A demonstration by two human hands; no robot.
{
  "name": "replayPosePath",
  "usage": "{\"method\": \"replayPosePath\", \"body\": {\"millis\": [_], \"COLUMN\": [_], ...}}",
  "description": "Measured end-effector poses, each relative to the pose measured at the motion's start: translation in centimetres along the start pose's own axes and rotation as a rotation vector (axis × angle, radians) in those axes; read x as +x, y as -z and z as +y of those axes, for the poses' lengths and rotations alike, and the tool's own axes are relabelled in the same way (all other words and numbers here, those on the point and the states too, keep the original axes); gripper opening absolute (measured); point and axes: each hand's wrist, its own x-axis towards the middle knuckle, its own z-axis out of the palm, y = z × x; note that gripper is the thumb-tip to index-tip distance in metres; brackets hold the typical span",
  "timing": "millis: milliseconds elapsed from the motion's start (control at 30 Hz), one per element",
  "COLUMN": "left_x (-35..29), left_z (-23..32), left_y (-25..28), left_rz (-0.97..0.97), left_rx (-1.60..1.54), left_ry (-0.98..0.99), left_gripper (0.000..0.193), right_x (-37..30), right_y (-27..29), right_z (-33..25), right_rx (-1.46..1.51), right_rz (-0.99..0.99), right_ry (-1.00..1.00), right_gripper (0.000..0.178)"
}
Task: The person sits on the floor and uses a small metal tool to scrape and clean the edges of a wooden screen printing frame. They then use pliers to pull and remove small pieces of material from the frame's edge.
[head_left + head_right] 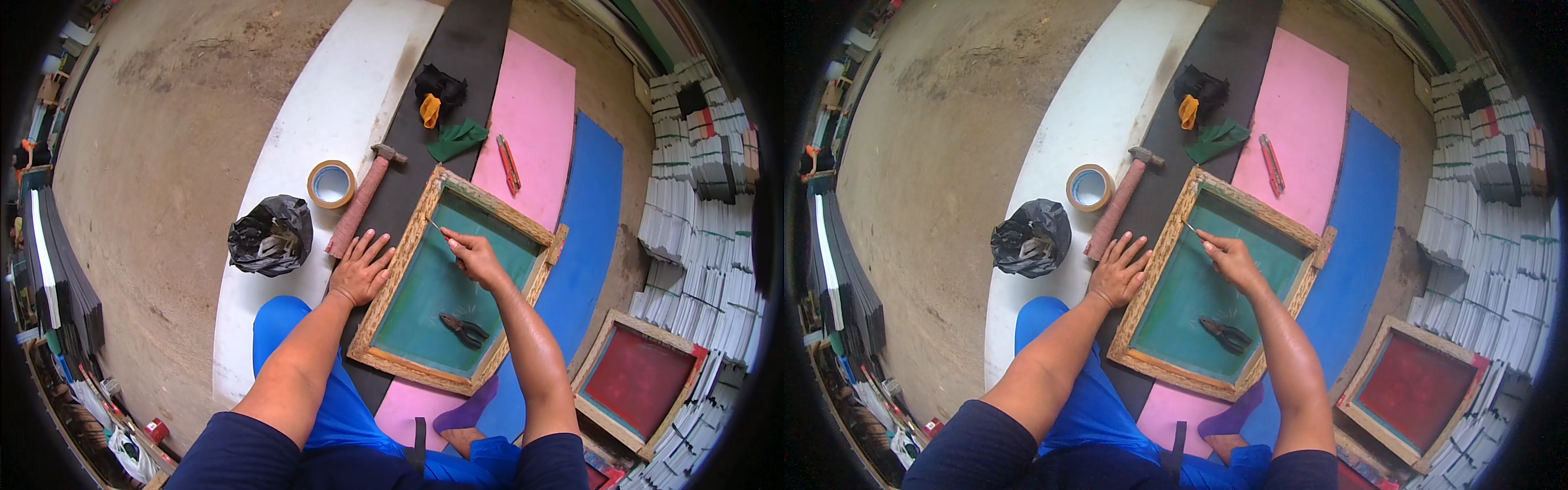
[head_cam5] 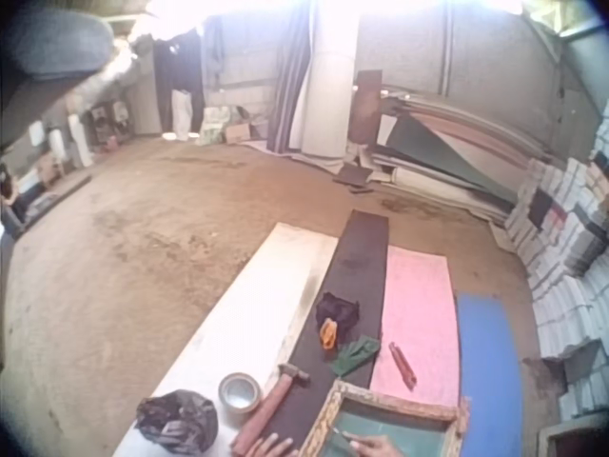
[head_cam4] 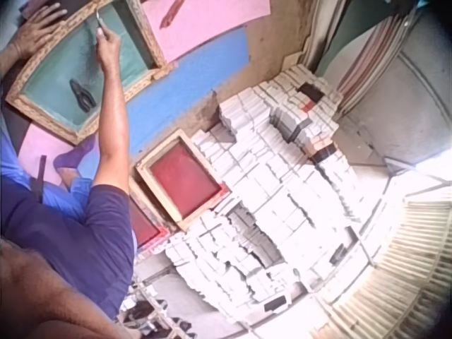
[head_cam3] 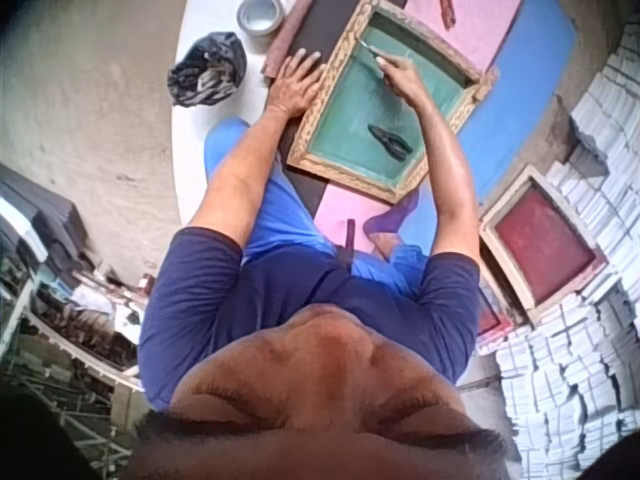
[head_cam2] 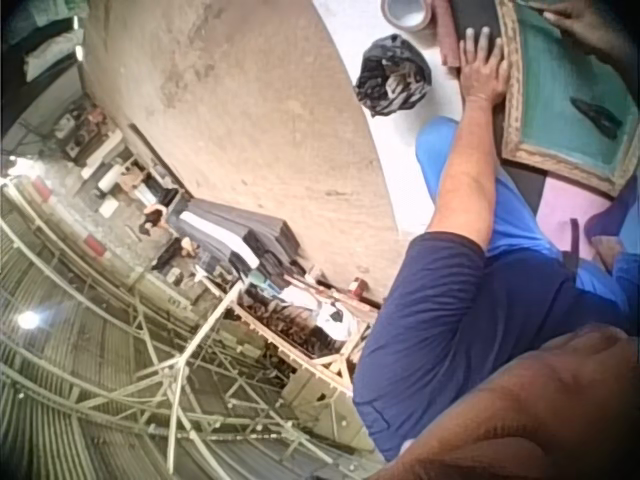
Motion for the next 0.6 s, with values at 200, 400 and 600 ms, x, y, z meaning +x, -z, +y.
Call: {"method": "replayPosePath", "body": {"millis": [200, 400, 600], "left_x": [0.4, 0.2, 0.3], "left_z": [0.3, 0.2, 0.2], "left_y": [0.1, 0.0, 0.0], "left_rz": [0.016, 0.017, 0.022], "left_rx": [-0.004, -0.015, -0.036], "left_ry": [-0.019, -0.001, -0.004], "left_gripper": [0.050, 0.049, 0.049], "right_x": [0.9, -1.2, -3.6], "right_y": [-0.9, -0.8, -2.5], "right_z": [3.5, -2.0, -1.1], "right_rx": [-0.344, 0.121, -0.692], "right_rz": [0.287, 0.042, 0.418], "right_ry": [0.515, -0.163, 0.269], "right_gripper": [0.040, 0.040, 0.032]}}
